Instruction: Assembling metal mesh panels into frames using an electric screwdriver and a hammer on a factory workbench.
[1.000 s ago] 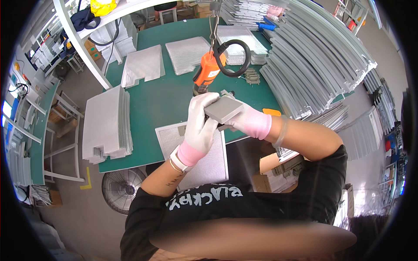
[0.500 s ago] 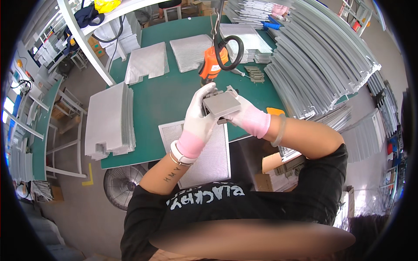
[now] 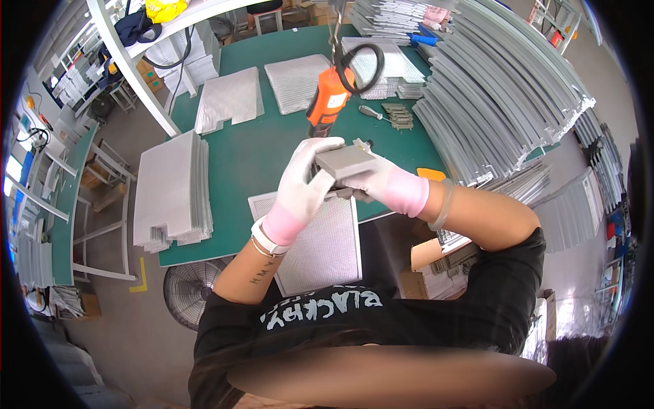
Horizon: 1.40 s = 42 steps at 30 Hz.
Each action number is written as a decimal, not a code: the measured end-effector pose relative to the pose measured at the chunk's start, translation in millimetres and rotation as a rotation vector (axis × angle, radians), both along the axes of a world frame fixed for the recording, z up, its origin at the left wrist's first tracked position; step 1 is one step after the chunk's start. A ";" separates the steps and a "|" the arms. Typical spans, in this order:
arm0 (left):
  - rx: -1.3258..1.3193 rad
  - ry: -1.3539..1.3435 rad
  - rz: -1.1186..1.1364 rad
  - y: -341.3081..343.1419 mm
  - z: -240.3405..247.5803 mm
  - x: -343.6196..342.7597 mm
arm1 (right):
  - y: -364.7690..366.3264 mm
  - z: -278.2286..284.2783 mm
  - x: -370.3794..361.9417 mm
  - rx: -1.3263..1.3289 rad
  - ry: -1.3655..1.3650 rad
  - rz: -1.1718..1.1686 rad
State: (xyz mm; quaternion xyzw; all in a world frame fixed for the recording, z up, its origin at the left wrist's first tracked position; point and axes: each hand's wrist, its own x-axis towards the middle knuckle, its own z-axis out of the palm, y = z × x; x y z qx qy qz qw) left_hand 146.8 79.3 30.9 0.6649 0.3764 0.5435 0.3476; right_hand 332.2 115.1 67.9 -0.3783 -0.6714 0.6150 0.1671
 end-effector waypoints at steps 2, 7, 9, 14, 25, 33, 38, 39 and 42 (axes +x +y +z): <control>-0.094 -0.069 -0.020 1.1 -1.1 -3.3 | 2.9 5.3 -0.1 -0.091 -0.018 0.039; 0.250 0.077 0.099 3.7 -5.7 -3.4 | 0.6 0.9 8.4 -0.094 -0.089 0.042; 0.290 0.070 0.055 5.4 -4.5 -3.4 | 2.0 -14.6 12.3 -0.168 0.065 -0.029; 0.300 0.091 0.088 2.5 -4.7 -2.6 | -5.1 -10.8 7.3 -0.148 0.065 -0.064; 0.074 -0.160 -0.103 4.0 -5.4 -6.1 | -19.8 -0.4 10.5 0.008 0.150 0.005; 0.208 -0.035 -0.158 -2.0 4.3 -13.5 | -34.2 -38.5 -1.6 0.456 0.520 -0.284; 0.023 -0.151 -0.251 -8.3 16.1 -14.9 | -25.9 -40.2 1.9 1.077 0.276 -0.222; -0.053 -0.230 -0.301 -8.8 17.2 -13.7 | -28.3 -43.4 3.8 0.972 0.313 -0.223; 0.035 -0.156 -0.264 -7.0 13.8 -15.4 | -29.7 -56.0 -4.3 0.595 0.591 -0.287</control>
